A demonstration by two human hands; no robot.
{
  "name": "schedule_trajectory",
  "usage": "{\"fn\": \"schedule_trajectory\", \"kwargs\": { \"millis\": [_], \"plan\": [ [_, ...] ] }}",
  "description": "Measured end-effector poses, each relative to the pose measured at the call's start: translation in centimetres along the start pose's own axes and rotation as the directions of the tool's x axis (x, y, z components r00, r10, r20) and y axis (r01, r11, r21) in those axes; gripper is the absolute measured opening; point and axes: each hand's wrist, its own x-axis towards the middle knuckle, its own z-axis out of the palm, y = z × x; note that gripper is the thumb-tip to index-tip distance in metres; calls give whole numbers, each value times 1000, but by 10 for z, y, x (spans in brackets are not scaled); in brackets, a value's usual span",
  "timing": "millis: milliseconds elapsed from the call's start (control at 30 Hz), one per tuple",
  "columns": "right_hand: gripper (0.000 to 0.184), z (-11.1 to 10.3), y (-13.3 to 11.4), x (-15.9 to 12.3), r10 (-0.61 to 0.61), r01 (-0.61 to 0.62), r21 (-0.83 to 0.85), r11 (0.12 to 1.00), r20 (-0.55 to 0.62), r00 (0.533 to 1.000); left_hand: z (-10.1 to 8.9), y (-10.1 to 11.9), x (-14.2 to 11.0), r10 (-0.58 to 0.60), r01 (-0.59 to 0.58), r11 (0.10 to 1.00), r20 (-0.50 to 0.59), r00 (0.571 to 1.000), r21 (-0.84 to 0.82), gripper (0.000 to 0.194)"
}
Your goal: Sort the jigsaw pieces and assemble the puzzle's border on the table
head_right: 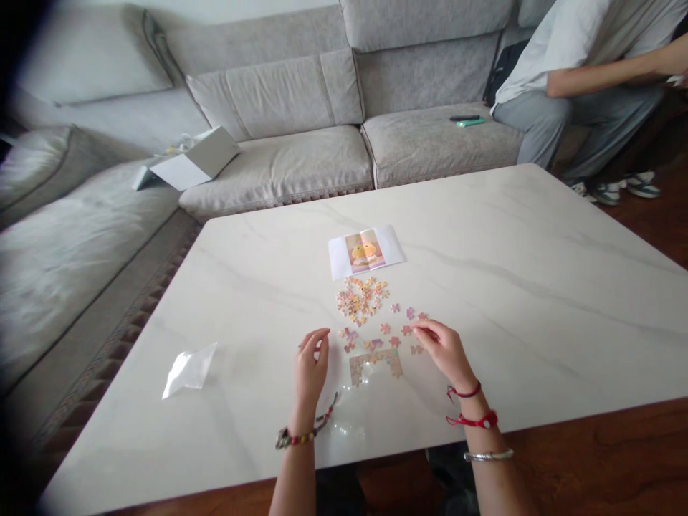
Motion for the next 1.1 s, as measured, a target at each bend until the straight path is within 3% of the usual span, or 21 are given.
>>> {"fn": "schedule_trajectory", "kwargs": {
  "millis": [167, 367, 633, 733, 867, 1100],
  "plan": [
    [20, 6, 10, 2, -176, 201, -294, 935, 109, 978, -8, -10, -1, 0, -3, 997, 48, 999, 73, 22],
    [19, 10, 16, 0, -198, 274, -403, 874, 220, 955, -9, -14, 0, 14, -27, 992, 100, 995, 122, 22],
    [19, 17, 36, 8, -309, 292, -404, 867, 26, 951, -4, -15, 2, 90, -107, 988, 144, 985, 112, 23],
    [20, 25, 36, 16, -361, 321, -384, 866, -33, 932, 0, -17, 7, 107, -116, 987, 82, 991, 113, 24],
    [20, 27, 24, 23, -372, 325, -324, 889, -95, 923, 4, -10, 14, 115, -115, 991, 0, 993, 75, 24],
    [21, 21, -5, 32, -360, 314, -278, 908, -133, 924, 7, -1, 19, 97, -97, 995, -28, 995, 12, 28]
  ]
}}
